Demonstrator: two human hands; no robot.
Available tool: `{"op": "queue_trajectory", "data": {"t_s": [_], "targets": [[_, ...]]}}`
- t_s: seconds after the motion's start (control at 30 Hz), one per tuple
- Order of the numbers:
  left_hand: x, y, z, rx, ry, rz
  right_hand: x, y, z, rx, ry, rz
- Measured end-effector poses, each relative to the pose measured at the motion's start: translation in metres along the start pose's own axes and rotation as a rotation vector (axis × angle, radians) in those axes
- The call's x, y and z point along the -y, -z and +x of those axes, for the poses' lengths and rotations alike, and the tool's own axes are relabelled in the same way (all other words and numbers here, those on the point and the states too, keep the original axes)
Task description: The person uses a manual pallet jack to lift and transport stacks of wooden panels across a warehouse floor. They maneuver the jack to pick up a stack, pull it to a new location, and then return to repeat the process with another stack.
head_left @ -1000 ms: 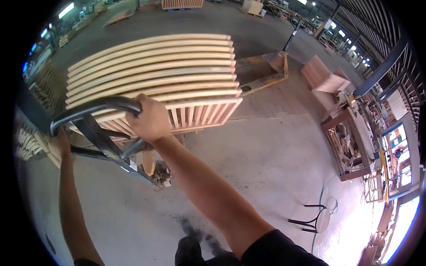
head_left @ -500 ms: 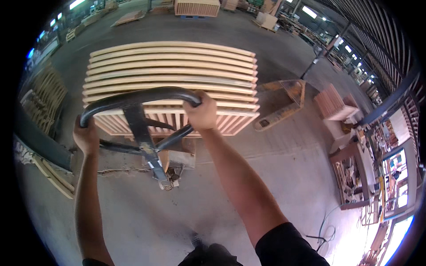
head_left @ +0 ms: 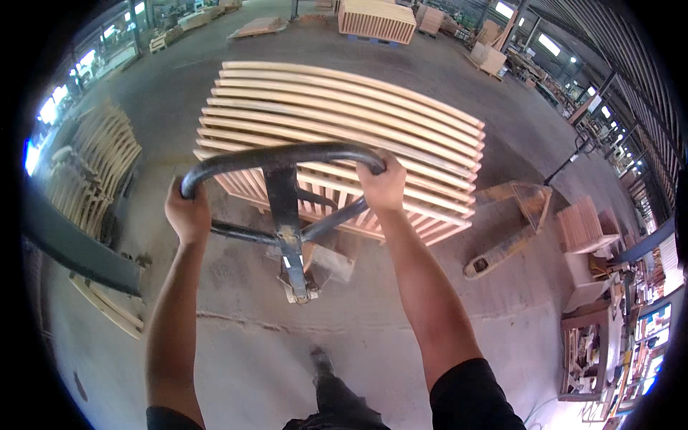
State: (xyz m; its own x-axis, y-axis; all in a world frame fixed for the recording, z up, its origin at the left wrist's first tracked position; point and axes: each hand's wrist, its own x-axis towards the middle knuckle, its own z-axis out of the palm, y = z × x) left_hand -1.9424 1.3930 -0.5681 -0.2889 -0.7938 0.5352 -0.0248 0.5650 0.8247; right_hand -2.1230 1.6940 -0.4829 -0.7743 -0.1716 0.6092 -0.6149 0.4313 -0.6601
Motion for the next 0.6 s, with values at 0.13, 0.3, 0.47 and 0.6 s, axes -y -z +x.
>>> {"op": "queue_trajectory", "data": {"t_s": [0.13, 0.3, 0.47, 0.6], "targets": [[0.014, -0.037, 0.022, -0.015, 0.009, 0.001, -0.025, -0.027, 0.027, 0.046, -0.004, -0.014], [0.050, -0.082, 0.073, -0.066, 0.017, 0.070, -0.034, -0.081, 0.061, 0.041, -0.030, 0.039], [0.073, -0.131, 0.130, -0.057, 0.000, 0.100, -0.045, -0.123, 0.099, 0.019, -0.072, -0.001], [0.103, -0.157, 0.175, 0.012, 0.053, 0.080, -0.049, -0.174, 0.123, -0.070, -0.037, -0.036]]}}
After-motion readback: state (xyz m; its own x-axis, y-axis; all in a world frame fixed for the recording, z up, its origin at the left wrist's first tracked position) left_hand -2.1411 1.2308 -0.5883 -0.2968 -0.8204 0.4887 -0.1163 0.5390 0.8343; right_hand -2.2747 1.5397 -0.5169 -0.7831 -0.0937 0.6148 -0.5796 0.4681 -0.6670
